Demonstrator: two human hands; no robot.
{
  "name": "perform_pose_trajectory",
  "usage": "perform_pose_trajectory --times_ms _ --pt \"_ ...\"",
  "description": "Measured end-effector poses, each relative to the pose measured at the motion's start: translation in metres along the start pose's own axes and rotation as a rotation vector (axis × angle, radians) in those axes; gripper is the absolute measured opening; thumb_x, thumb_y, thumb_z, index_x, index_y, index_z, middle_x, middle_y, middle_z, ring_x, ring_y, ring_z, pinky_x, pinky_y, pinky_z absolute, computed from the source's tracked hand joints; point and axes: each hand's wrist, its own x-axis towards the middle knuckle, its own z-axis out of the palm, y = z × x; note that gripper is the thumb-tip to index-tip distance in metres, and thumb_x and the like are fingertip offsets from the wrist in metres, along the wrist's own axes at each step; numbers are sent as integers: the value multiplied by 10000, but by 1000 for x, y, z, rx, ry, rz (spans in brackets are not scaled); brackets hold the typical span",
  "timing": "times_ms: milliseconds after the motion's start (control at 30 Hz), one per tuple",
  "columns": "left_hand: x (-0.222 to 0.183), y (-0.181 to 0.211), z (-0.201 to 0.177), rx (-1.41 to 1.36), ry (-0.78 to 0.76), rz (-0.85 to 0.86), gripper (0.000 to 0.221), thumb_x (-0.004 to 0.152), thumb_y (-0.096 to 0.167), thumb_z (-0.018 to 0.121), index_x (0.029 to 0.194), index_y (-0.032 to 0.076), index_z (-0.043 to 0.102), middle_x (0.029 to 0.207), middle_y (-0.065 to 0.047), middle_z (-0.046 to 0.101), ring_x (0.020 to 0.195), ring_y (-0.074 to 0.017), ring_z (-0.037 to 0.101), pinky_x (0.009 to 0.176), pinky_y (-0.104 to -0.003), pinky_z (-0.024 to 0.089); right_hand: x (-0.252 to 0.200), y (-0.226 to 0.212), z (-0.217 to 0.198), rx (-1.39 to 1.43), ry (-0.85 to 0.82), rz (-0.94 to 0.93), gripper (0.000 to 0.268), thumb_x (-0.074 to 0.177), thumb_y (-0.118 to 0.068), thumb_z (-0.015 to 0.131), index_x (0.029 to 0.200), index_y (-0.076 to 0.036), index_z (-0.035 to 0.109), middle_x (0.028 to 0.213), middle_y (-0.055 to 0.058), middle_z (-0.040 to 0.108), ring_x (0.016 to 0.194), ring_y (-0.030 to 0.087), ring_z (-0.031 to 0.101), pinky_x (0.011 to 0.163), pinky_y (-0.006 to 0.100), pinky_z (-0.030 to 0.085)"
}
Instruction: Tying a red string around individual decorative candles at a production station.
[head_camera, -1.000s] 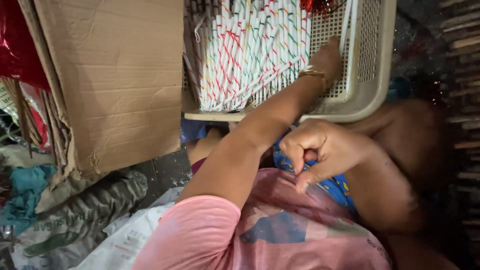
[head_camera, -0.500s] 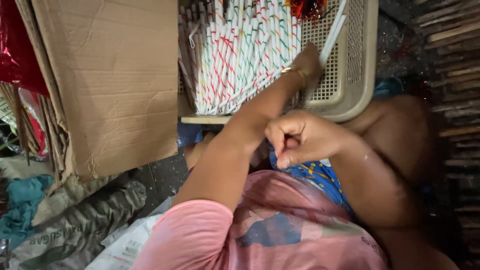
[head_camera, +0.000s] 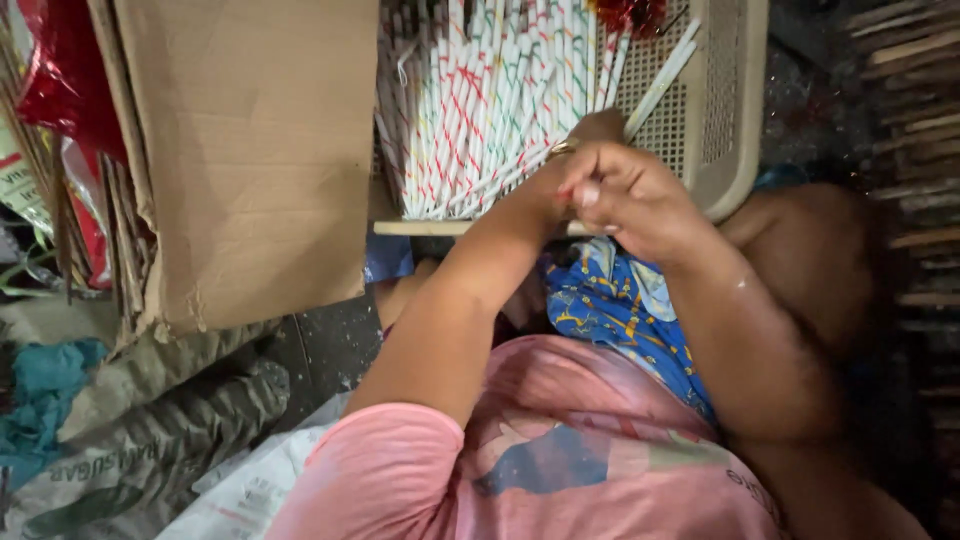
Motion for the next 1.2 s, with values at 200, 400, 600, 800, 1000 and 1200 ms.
perform_pose_trajectory --times_ms 200,400,600,800,1000,1200 --pt "-175 20 -124 -716 -159 -63 434 1036 53 433 1456 28 536 1124 -128 678 865 -211 588 744 -314 544 5 -2 5 207 -5 -29 120 1035 -51 573 1137 7 597 706 -40 417 534 24 316 470 169 281" --pt "-248 -37 -145 -1666 -1100 676 281 1076 66 453 1348 1 477 849 -40 612 641 -136 560 593 -229 519 5 -15 18 94 -158 -11 103 1051 -174 618 1112 -92 627 880 -20 591 565 30 319 513 198 265" --pt "-287 -77 -137 -1746 -743 633 547 1018 -75 498 1540 -49 338 1186 -201 633 874 -269 741 741 -356 658 -2 -19 -3 168 -46 -66 105 1036 -101 630 1138 -93 650 899 0 597 591 12 387 521 159 306" --pt "-323 -79 -149 -1289 -393 984 455 1046 80 652 1454 74 449 1290 -147 604 1086 -251 699 960 -449 640 3 -37 -27 247 297 -76 119 1006 -51 560 993 -154 619 631 -31 293 497 51 216 470 215 186" --pt "-311 -59 -154 -1337 -85 1257 390 1171 221 461 1536 84 432 999 -48 601 728 -126 532 639 -244 508 2 -31 -12 86 389 6 220 1119 -24 488 1005 -129 642 658 -44 427 512 54 296 461 215 251" --pt "-332 -35 -138 -981 144 987 441 1164 246 361 1596 161 361 940 19 495 677 -69 475 600 -192 503 -2 -20 -12 -206 299 -116 51 1075 -149 679 1076 -124 635 759 -49 534 586 23 370 531 193 326"
